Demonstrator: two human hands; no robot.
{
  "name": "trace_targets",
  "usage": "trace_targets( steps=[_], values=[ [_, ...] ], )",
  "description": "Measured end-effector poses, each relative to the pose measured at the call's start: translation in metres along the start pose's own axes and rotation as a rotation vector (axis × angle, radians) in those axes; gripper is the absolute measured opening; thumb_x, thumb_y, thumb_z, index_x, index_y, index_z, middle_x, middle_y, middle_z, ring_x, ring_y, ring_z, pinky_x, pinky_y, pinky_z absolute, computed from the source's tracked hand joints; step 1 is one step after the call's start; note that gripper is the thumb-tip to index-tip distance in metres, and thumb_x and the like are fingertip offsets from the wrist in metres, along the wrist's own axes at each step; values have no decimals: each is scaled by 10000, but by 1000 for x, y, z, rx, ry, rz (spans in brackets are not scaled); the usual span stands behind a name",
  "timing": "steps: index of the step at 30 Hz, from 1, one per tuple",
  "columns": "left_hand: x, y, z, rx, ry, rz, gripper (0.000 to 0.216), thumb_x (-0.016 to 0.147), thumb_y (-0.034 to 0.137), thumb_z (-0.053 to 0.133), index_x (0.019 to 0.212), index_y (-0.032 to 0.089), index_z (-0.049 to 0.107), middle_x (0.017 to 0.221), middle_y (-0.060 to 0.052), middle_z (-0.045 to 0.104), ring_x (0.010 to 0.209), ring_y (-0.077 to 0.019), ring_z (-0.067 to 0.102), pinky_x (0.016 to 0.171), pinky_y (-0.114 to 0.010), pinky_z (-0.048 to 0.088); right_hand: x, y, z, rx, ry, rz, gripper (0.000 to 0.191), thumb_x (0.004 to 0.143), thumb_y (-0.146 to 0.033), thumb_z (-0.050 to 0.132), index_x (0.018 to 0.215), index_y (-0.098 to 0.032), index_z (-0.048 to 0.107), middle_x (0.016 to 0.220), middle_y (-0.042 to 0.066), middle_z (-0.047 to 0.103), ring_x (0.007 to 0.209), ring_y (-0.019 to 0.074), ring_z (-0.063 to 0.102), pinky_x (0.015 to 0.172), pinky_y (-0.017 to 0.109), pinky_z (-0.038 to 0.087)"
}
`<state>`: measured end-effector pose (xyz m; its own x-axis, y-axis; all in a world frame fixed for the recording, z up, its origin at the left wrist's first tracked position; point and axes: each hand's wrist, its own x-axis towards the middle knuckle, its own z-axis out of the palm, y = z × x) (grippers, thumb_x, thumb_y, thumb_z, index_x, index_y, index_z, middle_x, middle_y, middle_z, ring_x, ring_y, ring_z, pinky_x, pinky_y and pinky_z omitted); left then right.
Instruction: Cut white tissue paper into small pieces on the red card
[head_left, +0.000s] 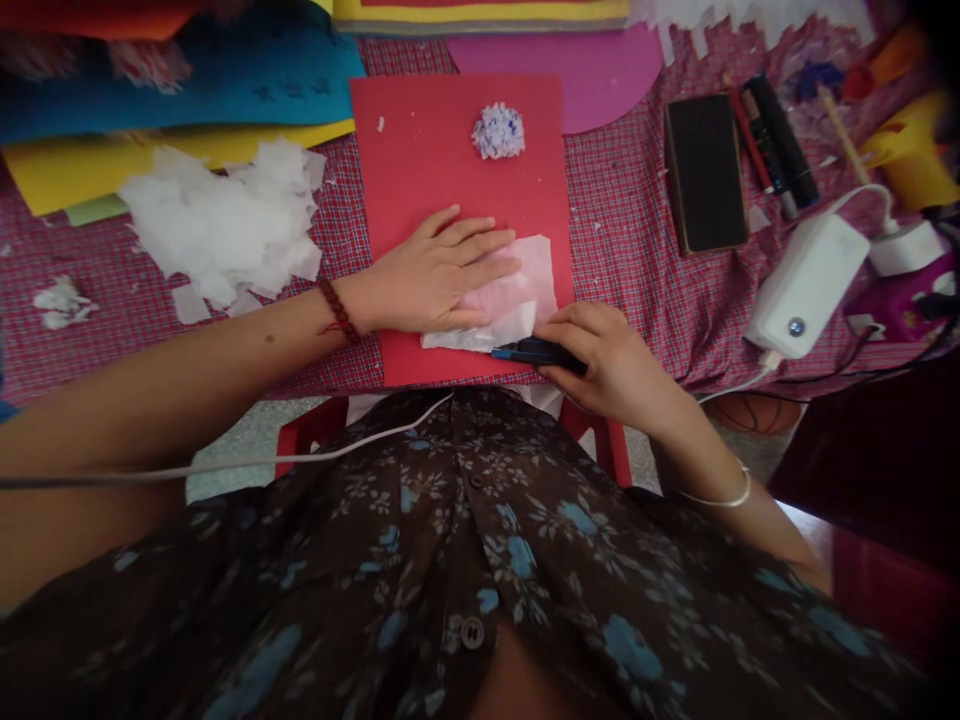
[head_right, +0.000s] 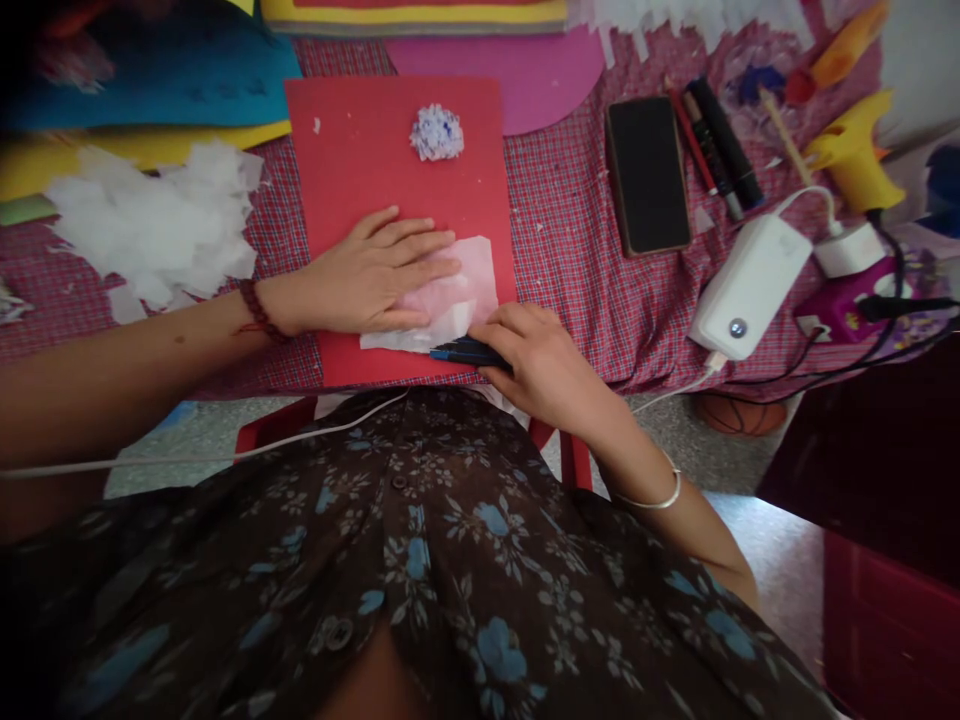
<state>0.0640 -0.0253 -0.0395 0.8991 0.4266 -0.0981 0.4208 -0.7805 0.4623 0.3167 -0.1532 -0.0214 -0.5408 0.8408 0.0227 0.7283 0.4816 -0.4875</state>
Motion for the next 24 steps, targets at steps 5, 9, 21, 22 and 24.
trace_targets(
  steps=[5, 9, 21, 22, 24],
  values=[
    [2, -5, -5, 0, -61, 5, 758, 840, 666, 352, 1509, 310, 324, 1578, 117, 387, 1520, -234, 78, 1225, -560, 4, -1, -1, -6, 16, -30, -18, 307, 911, -239, 601, 1217, -217, 615, 1108, 111, 633, 1025, 298, 591, 896, 448, 465],
    [0, -3, -5, -2, -63, 4, 768, 837, 705, 314, 1504, 325, 340, 1574, 129, 386, 1525, -211, 46, 1237, -534, -15, 1, -2, -7, 19, -43, -12, 313, 909, -222, 602, 1221, -212, 620, 1112, 115, 633, 1030, 299, 587, 899, 452, 466],
    [4, -14, -3, 20, -26, 48, 805, 805, 747, 483, 1473, 301, 436, 1634, -1, 303, 1515, -335, 192, 1217, -588, 81, -3, -1, 0, 27, -6, -11, 344, 939, -255, 573, 1279, -212, 606, 1133, 127, 620, 1039, 308, 574, 902, 472, 454],
    [5, -17, -5, 30, -38, 55, 793, 799, 730, 520, 1460, 297, 458, 1636, -19, 299, 1510, -344, 206, 1211, -594, 99, -4, -1, 1, 26, -2, -7, 347, 941, -254, 567, 1284, -218, 602, 1137, 126, 620, 1043, 309, 573, 901, 474, 450],
    [6, -22, -6, 33, -63, 69, 774, 778, 701, 581, 1438, 307, 491, 1635, -24, 302, 1504, -344, 222, 1205, -601, 127, -5, -1, 2, 22, 8, -3, 353, 942, -252, 560, 1292, -223, 595, 1142, 123, 621, 1046, 309, 573, 898, 470, 446]
  ],
)
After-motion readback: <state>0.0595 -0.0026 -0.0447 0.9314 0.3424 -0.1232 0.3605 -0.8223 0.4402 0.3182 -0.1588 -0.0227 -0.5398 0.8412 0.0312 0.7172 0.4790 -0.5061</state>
